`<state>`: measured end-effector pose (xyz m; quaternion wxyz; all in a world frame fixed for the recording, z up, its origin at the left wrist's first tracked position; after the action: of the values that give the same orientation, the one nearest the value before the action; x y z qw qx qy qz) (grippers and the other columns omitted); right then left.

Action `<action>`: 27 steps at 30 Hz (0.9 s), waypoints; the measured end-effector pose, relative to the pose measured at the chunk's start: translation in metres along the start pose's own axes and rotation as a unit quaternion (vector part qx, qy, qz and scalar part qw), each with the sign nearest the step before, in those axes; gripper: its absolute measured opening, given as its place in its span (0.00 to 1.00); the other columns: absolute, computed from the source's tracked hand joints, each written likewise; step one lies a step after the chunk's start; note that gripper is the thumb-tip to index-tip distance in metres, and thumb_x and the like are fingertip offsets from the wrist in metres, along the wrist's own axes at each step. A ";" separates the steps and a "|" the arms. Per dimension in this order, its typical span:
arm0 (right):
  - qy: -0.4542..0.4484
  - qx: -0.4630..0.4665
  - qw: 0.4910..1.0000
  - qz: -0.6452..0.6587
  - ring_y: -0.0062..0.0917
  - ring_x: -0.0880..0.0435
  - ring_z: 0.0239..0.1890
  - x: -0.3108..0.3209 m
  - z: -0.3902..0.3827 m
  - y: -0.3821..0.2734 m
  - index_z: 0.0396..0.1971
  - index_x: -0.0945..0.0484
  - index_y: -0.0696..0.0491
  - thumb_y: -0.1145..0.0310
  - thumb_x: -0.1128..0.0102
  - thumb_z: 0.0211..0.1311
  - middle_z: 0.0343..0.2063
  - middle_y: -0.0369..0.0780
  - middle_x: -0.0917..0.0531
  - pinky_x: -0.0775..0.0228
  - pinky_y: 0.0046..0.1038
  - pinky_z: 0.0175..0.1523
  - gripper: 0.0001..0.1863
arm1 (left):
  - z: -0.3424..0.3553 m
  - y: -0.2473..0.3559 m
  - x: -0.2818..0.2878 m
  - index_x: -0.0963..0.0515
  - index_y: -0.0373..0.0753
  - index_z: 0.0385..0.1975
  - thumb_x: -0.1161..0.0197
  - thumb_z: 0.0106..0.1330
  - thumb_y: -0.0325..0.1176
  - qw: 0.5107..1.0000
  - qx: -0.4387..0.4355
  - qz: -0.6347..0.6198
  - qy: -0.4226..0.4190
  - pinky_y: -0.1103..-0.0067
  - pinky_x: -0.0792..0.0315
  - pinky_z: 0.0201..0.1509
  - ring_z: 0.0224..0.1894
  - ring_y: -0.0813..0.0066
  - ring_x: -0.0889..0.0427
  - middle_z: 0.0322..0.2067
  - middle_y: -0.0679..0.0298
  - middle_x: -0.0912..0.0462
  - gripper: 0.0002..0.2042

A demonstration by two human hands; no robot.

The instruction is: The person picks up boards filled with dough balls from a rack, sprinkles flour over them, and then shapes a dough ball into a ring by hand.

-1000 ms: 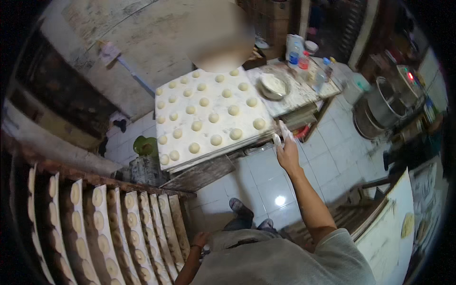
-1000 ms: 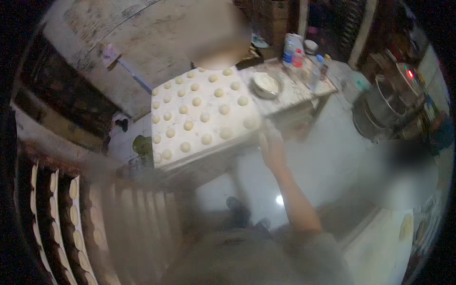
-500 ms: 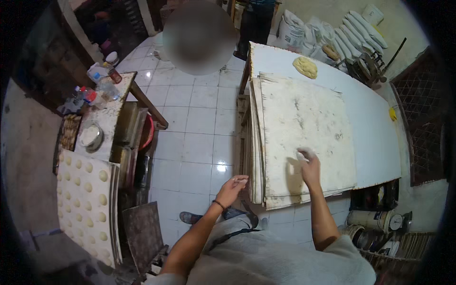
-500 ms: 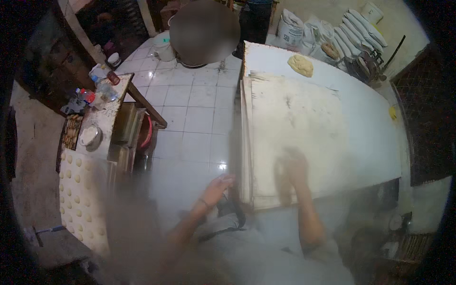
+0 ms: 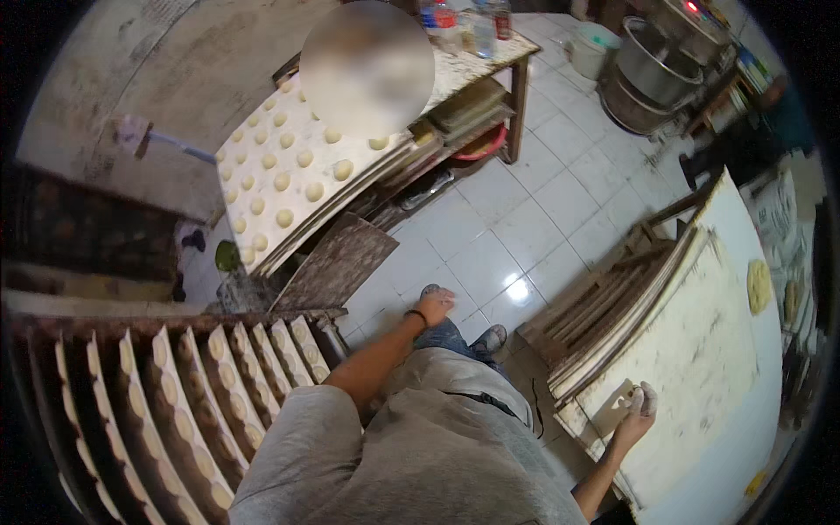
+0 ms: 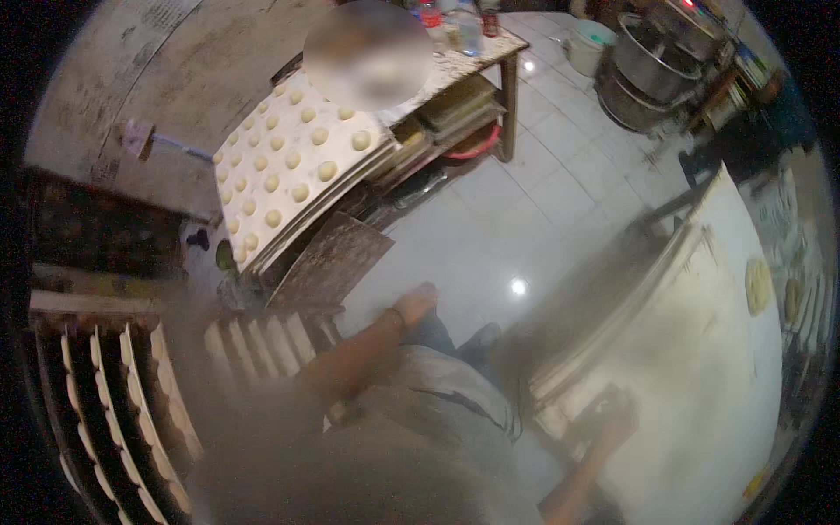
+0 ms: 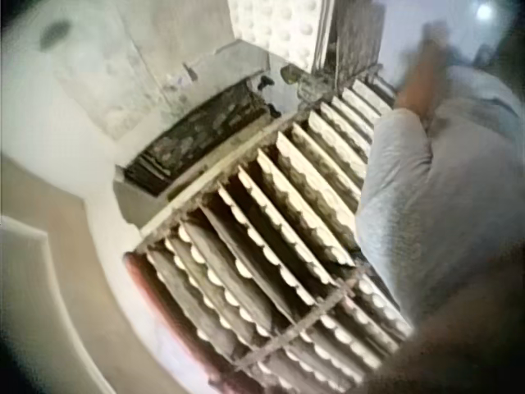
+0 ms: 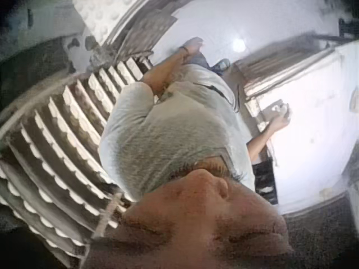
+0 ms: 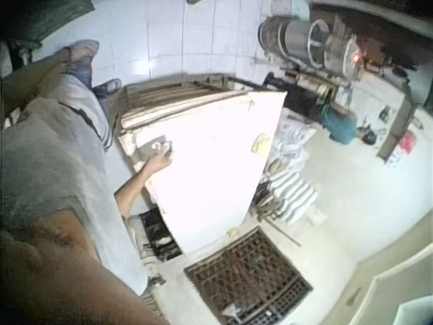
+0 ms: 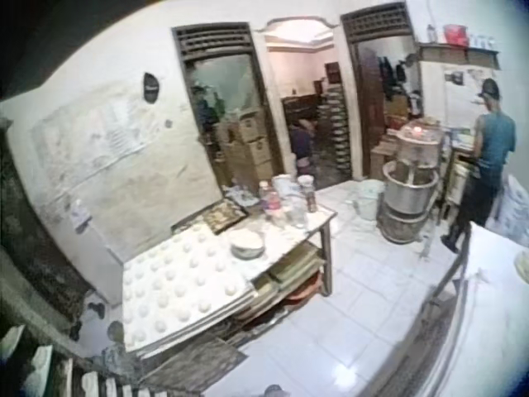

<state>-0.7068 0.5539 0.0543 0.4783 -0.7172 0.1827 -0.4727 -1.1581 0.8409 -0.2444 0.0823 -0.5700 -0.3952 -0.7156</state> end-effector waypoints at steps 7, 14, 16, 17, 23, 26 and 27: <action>-0.075 0.061 0.995 -0.010 0.21 0.20 0.39 -0.060 0.066 -0.096 0.47 0.21 0.56 0.64 0.42 0.68 0.39 0.36 0.18 0.30 0.24 0.42 0.14 | -0.216 -0.130 0.113 0.25 0.41 0.56 0.46 0.69 0.40 0.709 0.664 -0.218 -0.093 0.62 0.25 0.52 0.45 0.56 0.20 0.52 0.52 0.22 0.18; -0.166 0.135 0.977 -0.011 0.20 0.22 0.37 -0.201 0.043 -0.150 0.43 0.22 0.57 0.67 0.42 0.68 0.38 0.36 0.20 0.31 0.23 0.45 0.10 | -0.236 -0.213 0.233 0.36 0.43 0.67 0.50 0.72 0.44 0.650 0.733 -0.198 -0.041 0.60 0.35 0.67 0.64 0.51 0.32 0.64 0.49 0.33 0.26; -0.217 0.197 0.953 -0.081 0.20 0.23 0.38 -0.248 0.020 -0.171 0.41 0.23 0.58 0.68 0.43 0.68 0.39 0.36 0.22 0.31 0.24 0.47 0.09 | -0.250 -0.274 0.234 0.37 0.44 0.68 0.50 0.72 0.45 0.664 0.736 -0.131 -0.006 0.60 0.38 0.69 0.65 0.50 0.35 0.65 0.49 0.36 0.26; -0.241 0.215 0.941 -0.103 0.21 0.23 0.39 -0.272 0.008 -0.179 0.41 0.23 0.58 0.68 0.43 0.68 0.39 0.37 0.22 0.31 0.24 0.48 0.09 | -0.257 -0.301 0.231 0.36 0.45 0.67 0.50 0.71 0.45 0.671 0.733 -0.112 -0.003 0.60 0.37 0.68 0.64 0.50 0.34 0.63 0.49 0.35 0.26; -0.341 0.040 0.905 -0.251 0.26 0.21 0.41 -0.326 -0.071 -0.143 0.43 0.22 0.59 0.65 0.41 0.67 0.37 0.40 0.20 0.30 0.30 0.48 0.13 | -0.264 -0.422 0.169 0.32 0.50 0.64 0.49 0.70 0.45 0.704 0.693 -0.046 -0.151 0.59 0.33 0.61 0.55 0.49 0.29 0.54 0.49 0.30 0.23; -0.361 -0.051 0.883 -0.295 0.27 0.20 0.42 -0.293 -0.074 -0.042 0.47 0.21 0.57 0.66 0.43 0.67 0.39 0.40 0.18 0.29 0.30 0.49 0.14 | -0.280 -0.432 0.152 0.30 0.52 0.62 0.49 0.69 0.45 0.717 0.663 -0.028 -0.214 0.58 0.32 0.57 0.51 0.49 0.26 0.49 0.49 0.27 0.21; -0.369 -0.046 0.864 -0.340 0.31 0.19 0.47 -0.293 -0.090 -0.045 0.49 0.21 0.56 0.66 0.41 0.65 0.43 0.43 0.17 0.29 0.33 0.52 0.15 | -0.281 -0.436 0.151 0.30 0.53 0.61 0.48 0.69 0.45 0.726 0.649 -0.022 -0.225 0.58 0.31 0.56 0.49 0.49 0.26 0.47 0.49 0.26 0.21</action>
<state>-0.9342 0.7387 -0.0457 0.2871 -0.8780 -0.2409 -0.2976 -1.6676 0.9997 -0.3276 0.3253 -0.5131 -0.7824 -0.1367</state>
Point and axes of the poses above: each hand's wrist, its own z-axis towards the middle knuckle, its own x-axis out of the back of the hand, y = z × x, the point moved 6 cm from there along z, towards the middle knuckle
